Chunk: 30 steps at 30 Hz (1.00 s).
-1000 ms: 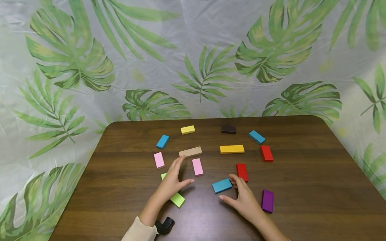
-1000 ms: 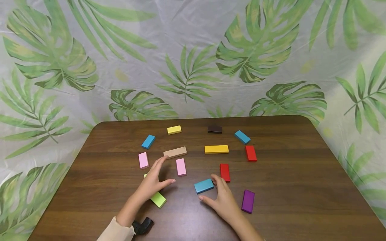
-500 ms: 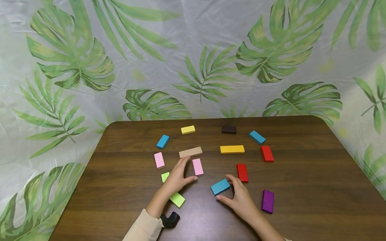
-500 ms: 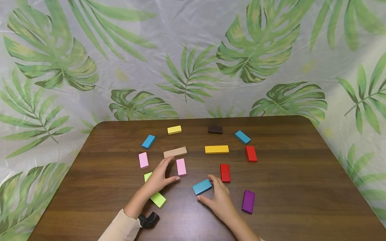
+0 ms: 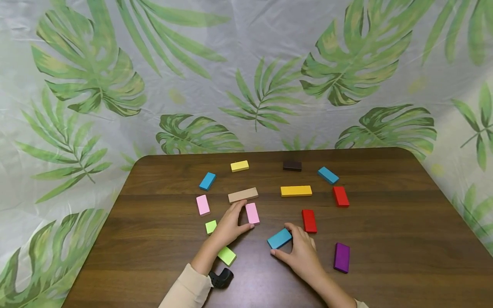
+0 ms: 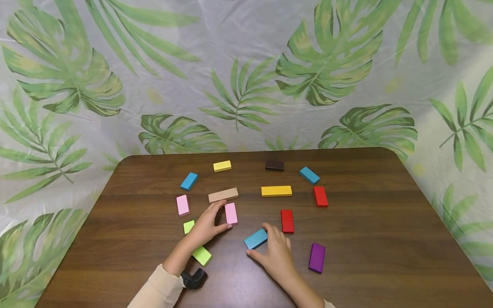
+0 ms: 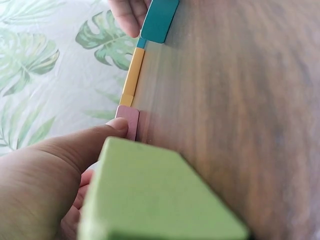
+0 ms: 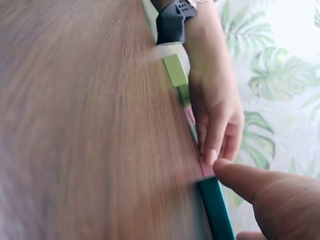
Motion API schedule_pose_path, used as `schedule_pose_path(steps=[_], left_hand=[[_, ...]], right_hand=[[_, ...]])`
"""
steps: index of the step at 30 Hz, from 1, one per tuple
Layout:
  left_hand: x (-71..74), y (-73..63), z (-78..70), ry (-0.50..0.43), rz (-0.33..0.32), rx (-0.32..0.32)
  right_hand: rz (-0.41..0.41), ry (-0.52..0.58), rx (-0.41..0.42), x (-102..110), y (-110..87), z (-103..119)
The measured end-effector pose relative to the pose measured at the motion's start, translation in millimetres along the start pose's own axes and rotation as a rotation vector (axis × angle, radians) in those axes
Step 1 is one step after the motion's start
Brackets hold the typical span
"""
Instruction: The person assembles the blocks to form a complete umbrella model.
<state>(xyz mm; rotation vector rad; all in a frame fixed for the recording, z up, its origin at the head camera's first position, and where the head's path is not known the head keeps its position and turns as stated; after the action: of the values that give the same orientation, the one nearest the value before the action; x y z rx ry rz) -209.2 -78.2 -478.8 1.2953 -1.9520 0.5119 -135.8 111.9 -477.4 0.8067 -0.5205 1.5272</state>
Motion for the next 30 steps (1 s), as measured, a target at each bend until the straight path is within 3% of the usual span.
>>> schedule_pose_path(steps=[6,12,16,30], left_hand=[[1.6,-1.1,-1.3,0.018,-0.022,-0.031],[1.2,-1.8,-5.8,0.016,-0.017,-0.059],[-0.9,-2.4,-9.1,0.017,0.004,-0.053],[-9.4,-9.8,-24.2,0.058,0.046,-0.112]], right_hand=[[-0.01,-0.041,0.002,-0.4,1.8,3.4],[0.003,0.072,0.039,0.2,1.4,2.0],[0.052,0.137,0.05,0.8,0.2,0.4],[0.253,0.155,0.131,2.9,-8.4,2.8]])
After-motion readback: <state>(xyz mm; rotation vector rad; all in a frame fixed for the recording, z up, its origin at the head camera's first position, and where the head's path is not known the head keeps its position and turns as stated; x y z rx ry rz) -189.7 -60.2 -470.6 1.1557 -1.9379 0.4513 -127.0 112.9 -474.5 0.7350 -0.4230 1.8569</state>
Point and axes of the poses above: each hand's wrist, its own y-axis towards the middle knuckle, its own x-axis out of the back of the hand, z = x × y, the point moved 6 cm from there along y, towards the middle knuckle, and after that the axes turned 4 degrees about z, right-handed, at the moved point
